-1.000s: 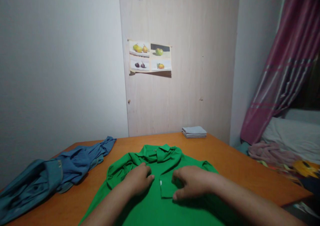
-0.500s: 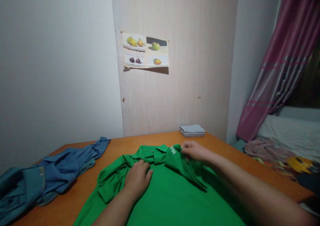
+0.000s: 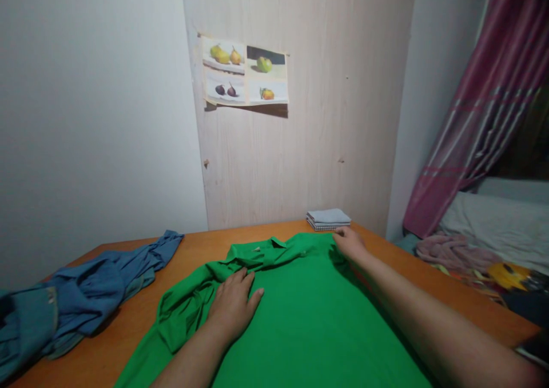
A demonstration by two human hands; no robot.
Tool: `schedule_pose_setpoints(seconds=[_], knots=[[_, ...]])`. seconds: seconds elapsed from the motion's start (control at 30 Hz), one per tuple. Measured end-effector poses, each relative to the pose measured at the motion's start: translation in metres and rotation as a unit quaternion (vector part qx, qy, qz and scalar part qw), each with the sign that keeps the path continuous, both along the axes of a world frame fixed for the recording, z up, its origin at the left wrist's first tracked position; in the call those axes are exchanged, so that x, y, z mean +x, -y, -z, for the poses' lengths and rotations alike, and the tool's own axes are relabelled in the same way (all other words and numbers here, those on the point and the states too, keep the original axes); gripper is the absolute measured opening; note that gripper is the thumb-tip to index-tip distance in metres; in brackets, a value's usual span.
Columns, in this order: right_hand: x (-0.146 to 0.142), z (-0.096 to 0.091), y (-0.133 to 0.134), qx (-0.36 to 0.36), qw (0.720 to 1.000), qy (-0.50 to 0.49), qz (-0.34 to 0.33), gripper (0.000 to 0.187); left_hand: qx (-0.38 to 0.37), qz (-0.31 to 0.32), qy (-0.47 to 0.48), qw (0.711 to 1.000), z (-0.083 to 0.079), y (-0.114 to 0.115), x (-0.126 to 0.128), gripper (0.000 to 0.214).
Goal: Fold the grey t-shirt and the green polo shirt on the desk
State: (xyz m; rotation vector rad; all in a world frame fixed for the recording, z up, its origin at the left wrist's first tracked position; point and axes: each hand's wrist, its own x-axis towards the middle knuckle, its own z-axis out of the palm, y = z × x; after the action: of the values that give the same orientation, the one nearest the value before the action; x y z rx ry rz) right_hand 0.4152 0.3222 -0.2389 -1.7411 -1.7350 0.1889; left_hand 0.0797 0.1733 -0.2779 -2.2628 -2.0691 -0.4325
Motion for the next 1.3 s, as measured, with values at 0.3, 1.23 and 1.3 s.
schedule_pose_setpoints(seconds=[0.3, 1.23, 1.3], knots=[[-0.113, 0.006, -0.011, 0.03, 0.99, -0.041, -0.133, 0.021, -0.03, -0.025, -0.016, 0.999, 0.0, 0.001, 0.002, 0.067], [-0.247, -0.011, -0.092, -0.217, 0.944, 0.169, -0.182, 0.016, 0.013, -0.051, 0.04, 0.998, -0.004, 0.012, 0.008, 0.039], [-0.246, -0.011, -0.094, -0.173, 0.963, 0.131, -0.158, 0.024, 0.004, -0.06, 0.038, 0.997, -0.002, 0.012, 0.009, 0.047]])
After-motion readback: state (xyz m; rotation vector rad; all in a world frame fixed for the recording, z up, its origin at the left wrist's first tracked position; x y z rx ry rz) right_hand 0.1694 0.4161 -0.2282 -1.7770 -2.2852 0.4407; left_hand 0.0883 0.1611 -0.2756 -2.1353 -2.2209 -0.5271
